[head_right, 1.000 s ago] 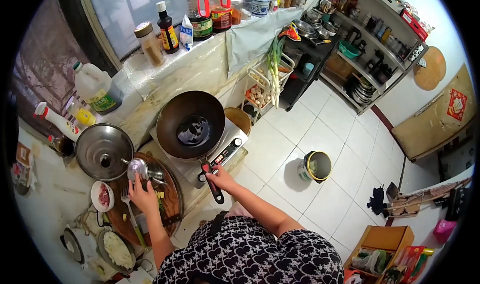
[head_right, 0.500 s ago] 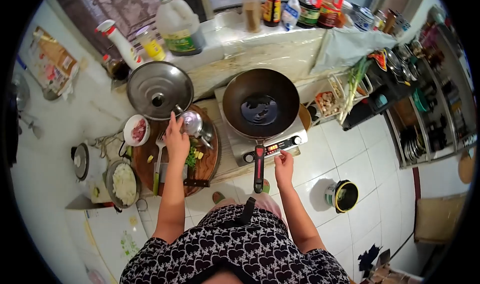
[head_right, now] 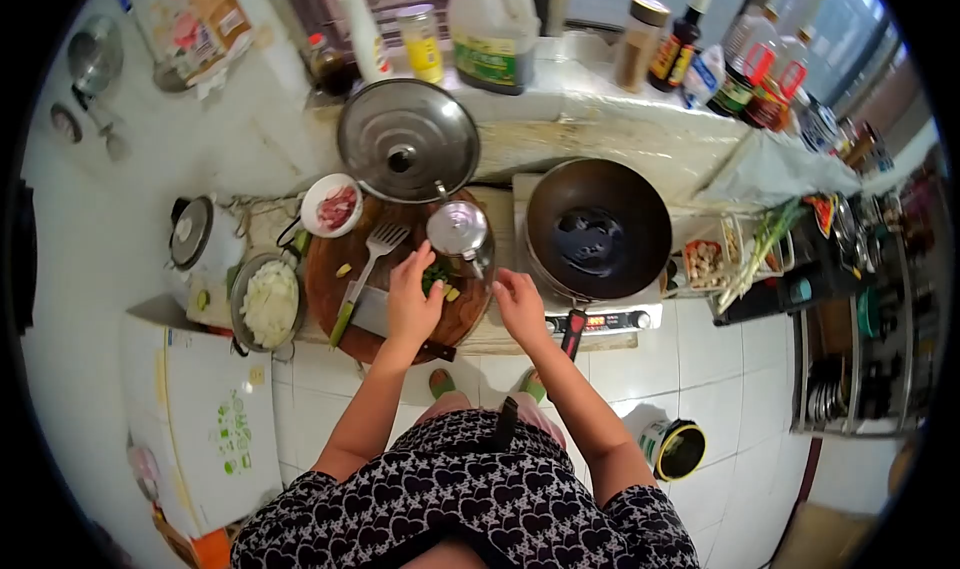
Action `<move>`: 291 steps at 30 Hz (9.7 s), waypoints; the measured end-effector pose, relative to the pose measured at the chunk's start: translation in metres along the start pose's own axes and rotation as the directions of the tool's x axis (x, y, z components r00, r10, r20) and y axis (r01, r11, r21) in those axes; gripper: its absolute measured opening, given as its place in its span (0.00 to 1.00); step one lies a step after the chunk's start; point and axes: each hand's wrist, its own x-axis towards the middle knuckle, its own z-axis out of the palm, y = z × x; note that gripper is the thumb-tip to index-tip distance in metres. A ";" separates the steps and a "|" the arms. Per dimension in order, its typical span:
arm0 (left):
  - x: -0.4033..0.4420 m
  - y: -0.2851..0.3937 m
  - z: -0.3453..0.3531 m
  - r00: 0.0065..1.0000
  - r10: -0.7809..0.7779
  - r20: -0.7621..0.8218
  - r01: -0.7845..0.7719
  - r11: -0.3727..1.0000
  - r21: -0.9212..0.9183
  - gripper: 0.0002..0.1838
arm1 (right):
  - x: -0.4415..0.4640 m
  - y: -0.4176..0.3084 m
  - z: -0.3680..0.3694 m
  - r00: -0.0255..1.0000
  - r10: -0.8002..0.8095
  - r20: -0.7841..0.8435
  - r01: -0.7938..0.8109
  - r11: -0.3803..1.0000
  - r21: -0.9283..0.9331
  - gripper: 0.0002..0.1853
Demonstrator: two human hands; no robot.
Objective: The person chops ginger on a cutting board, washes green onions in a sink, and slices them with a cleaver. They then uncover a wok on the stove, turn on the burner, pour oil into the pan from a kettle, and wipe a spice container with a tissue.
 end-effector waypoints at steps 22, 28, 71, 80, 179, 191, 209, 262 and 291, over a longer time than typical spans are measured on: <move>0.040 -0.125 -0.136 0.786 -0.558 -0.267 0.288 0.712 -0.640 0.13 | 0.034 0.046 0.052 0.961 0.242 0.135 -0.246 0.969 0.015 0.17; 0.204 -0.167 -0.221 0.816 -0.447 -0.366 0.123 0.754 -0.646 0.20 | 0.011 -0.015 0.021 0.983 -0.099 -0.152 0.053 0.958 -0.282 0.19; 0.079 -0.035 0.079 0.773 -0.604 0.195 0.624 0.669 -0.405 0.42 | 0.036 -0.039 0.039 0.989 -0.146 -0.004 0.144 0.969 0.199 0.24; 0.079 -0.020 0.067 0.861 -0.494 0.123 0.509 0.827 -0.241 0.33 | 0.087 -0.017 0.030 0.958 -0.251 0.137 0.230 0.961 0.155 0.25; 0.071 -0.079 0.078 0.898 -0.377 0.230 0.342 0.923 0.178 0.20 | 0.139 -0.035 0.049 0.976 -0.212 0.046 0.217 0.942 -0.257 0.19; 0.055 -0.137 0.133 0.986 -0.055 0.158 -0.017 0.906 0.422 0.19 | 0.103 -0.052 0.134 0.812 -0.425 0.400 0.567 0.409 -0.715 0.05; 0.075 -0.068 0.075 0.870 -0.450 0.200 0.398 0.882 0.251 0.14 | 0.175 -0.034 0.060 0.993 -0.116 -0.026 0.102 0.943 -0.316 0.07; 0.073 -0.093 0.087 0.831 -0.466 0.304 0.465 0.882 0.079 0.27 | 0.047 -0.052 0.062 0.857 -0.468 0.214 0.460 0.509 -0.727 0.32; 0.073 -0.069 0.084 0.867 -0.469 0.168 0.439 0.879 0.185 0.12 | 0.153 -0.032 0.054 0.965 -0.099 0.241 0.193 0.893 -0.406 0.32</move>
